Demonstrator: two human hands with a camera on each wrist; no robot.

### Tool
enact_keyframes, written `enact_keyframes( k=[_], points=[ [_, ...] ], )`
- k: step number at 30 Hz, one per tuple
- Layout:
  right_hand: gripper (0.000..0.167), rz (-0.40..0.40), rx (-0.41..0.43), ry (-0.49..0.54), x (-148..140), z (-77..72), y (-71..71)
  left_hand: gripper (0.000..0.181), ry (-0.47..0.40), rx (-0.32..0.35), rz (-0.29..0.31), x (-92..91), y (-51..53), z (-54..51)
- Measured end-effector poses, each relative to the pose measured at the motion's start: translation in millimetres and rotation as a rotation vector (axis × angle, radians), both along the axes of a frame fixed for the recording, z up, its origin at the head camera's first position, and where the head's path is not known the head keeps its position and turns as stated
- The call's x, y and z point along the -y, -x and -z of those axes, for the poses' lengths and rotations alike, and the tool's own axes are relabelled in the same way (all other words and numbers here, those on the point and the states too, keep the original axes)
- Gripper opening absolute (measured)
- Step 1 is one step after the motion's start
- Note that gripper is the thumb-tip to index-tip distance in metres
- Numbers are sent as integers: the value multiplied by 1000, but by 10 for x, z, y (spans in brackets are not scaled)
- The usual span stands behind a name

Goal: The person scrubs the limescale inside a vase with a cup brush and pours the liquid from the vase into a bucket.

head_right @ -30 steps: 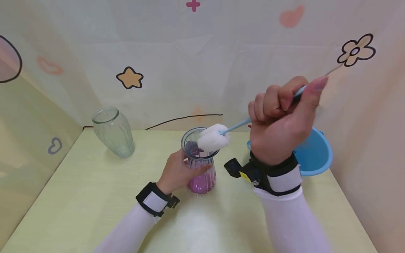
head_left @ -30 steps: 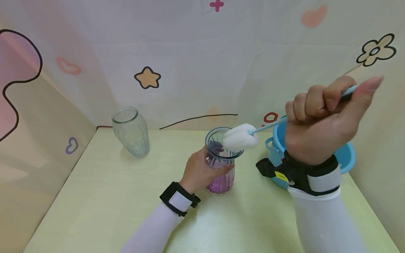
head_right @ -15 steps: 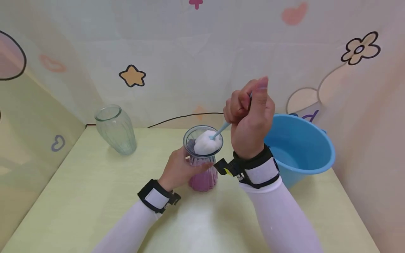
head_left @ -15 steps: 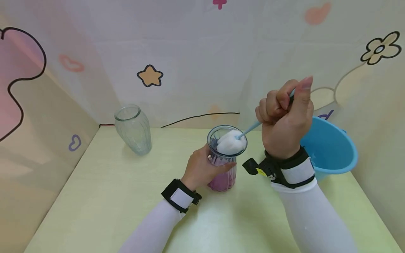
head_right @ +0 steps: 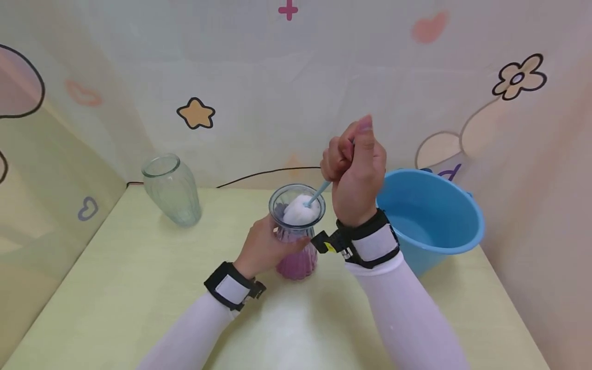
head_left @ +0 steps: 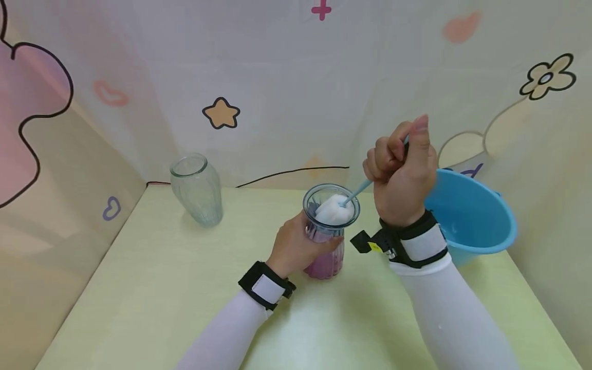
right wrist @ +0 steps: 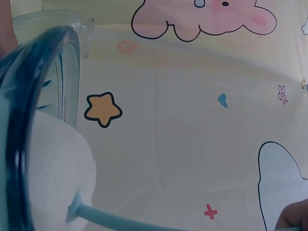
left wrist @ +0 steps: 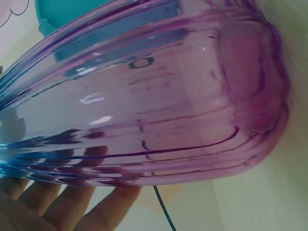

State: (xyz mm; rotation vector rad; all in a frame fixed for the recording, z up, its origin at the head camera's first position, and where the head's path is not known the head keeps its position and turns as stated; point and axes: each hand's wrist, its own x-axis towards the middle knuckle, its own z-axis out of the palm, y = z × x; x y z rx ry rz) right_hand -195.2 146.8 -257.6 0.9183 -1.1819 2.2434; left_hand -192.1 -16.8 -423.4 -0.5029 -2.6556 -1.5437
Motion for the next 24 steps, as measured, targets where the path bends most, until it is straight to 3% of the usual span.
enact_keyframes(
  k=[8,16,24],
  points=[
    [50,-97,37,-73,5,77,40,69,-27,0,-16,-43,-1,12],
    [52,-117,62,-99,-7,80,65,76,-92,42,1,-82,-16,7],
    [52,-132,81,-126,-11,64,87,80,-226,56,98,-123,37,79]
  ],
)
